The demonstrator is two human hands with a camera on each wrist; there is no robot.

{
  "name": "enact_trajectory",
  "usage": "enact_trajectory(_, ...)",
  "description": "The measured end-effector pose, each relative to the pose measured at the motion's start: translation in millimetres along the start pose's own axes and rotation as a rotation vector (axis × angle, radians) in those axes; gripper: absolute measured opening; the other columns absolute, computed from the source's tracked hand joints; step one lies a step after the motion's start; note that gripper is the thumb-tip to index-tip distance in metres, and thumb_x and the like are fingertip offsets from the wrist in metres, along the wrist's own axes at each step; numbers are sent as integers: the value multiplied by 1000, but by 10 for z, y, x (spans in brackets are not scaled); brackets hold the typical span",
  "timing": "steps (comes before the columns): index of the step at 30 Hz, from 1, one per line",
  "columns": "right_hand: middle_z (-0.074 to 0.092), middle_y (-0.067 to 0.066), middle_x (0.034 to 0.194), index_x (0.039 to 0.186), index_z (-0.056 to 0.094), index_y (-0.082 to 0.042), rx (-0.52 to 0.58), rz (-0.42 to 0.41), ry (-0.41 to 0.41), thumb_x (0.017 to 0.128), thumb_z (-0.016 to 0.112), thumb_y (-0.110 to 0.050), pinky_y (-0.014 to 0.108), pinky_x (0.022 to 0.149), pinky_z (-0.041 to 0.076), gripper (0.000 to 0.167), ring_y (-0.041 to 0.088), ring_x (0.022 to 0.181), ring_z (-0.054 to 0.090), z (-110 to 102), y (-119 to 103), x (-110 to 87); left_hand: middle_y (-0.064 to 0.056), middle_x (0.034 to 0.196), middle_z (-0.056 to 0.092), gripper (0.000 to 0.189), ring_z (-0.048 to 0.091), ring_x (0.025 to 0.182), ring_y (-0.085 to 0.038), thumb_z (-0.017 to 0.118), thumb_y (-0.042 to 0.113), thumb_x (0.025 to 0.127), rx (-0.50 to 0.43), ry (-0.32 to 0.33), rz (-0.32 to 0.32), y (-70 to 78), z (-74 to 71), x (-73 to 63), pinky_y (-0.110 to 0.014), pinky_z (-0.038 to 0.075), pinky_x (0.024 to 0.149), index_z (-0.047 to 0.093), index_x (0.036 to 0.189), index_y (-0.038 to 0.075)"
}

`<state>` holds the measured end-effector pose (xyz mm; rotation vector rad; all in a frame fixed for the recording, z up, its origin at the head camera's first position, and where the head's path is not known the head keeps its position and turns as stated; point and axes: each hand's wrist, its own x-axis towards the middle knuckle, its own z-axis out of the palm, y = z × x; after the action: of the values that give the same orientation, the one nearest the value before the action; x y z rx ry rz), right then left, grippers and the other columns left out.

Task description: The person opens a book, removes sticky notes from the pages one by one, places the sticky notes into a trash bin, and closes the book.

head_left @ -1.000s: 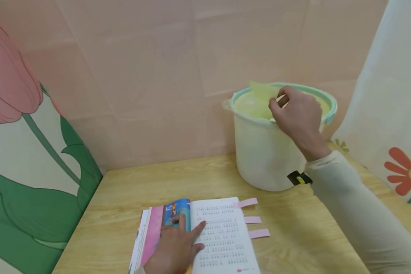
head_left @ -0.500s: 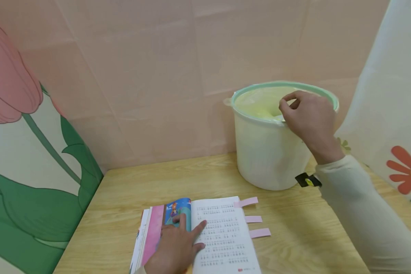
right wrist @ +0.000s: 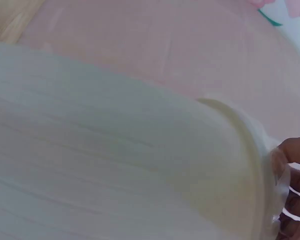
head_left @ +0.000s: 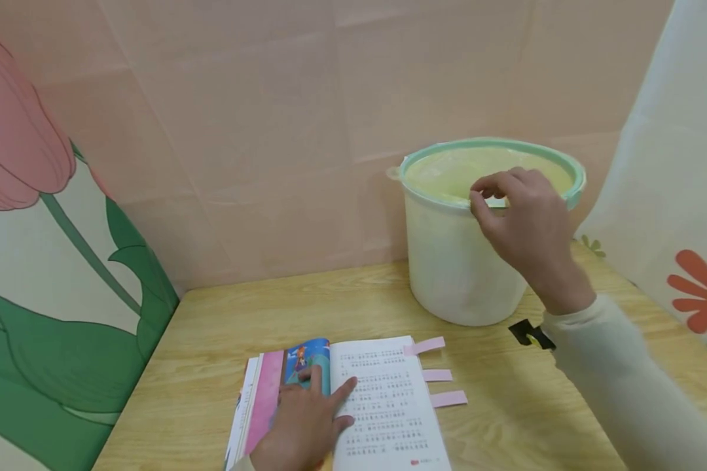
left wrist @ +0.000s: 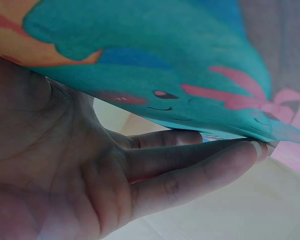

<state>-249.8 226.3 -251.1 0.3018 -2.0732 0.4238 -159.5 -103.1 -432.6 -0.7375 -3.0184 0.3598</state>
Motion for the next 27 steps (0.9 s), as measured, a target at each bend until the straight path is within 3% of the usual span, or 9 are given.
enact_trajectory(7,68,14,89,92,74,-2,36,-170,8,84,74,-6,47,77,42,9,35,86,55,75,-85,-137,-23,118,51,57,53,106,-37,48,66,94,6,28,-2,6,21,7,-52,51,58,42,147,47)
enact_trajectory(11,67,17,90,88,74,-1,38,-247,53,80,75,0,52,80,40,8,39,89,54,122,-83,-236,-25,119,51,57,55,102,-37,49,66,93,10,35,-6,28,24,7,-55,52,61,42,147,47)
enact_trajectory(19,67,19,92,85,71,-2,78,-317,100,74,72,7,56,87,41,14,45,98,55,185,-70,-561,-24,119,52,57,58,95,-38,49,66,93,18,33,-12,45,7,23,-57,53,66,42,147,48)
enact_trajectory(23,67,12,87,84,71,-4,113,-324,-21,75,72,4,49,79,46,13,35,87,59,234,-79,-774,-25,120,51,57,60,92,-41,49,66,93,0,11,-18,37,5,23,-59,53,69,42,147,48)
enact_trajectory(25,68,5,85,83,71,-9,134,-317,-152,76,73,0,44,77,49,12,27,83,61,275,-84,-880,-26,120,50,57,61,90,-43,49,66,93,-6,1,-19,34,1,21,-61,53,71,42,147,48)
enact_trajectory(27,68,-2,87,86,72,-15,160,-296,-336,80,75,-6,39,76,52,11,18,84,64,321,-93,-975,-27,121,50,58,62,90,-45,49,66,93,-8,-3,-21,33,-6,20,-62,53,73,41,148,48)
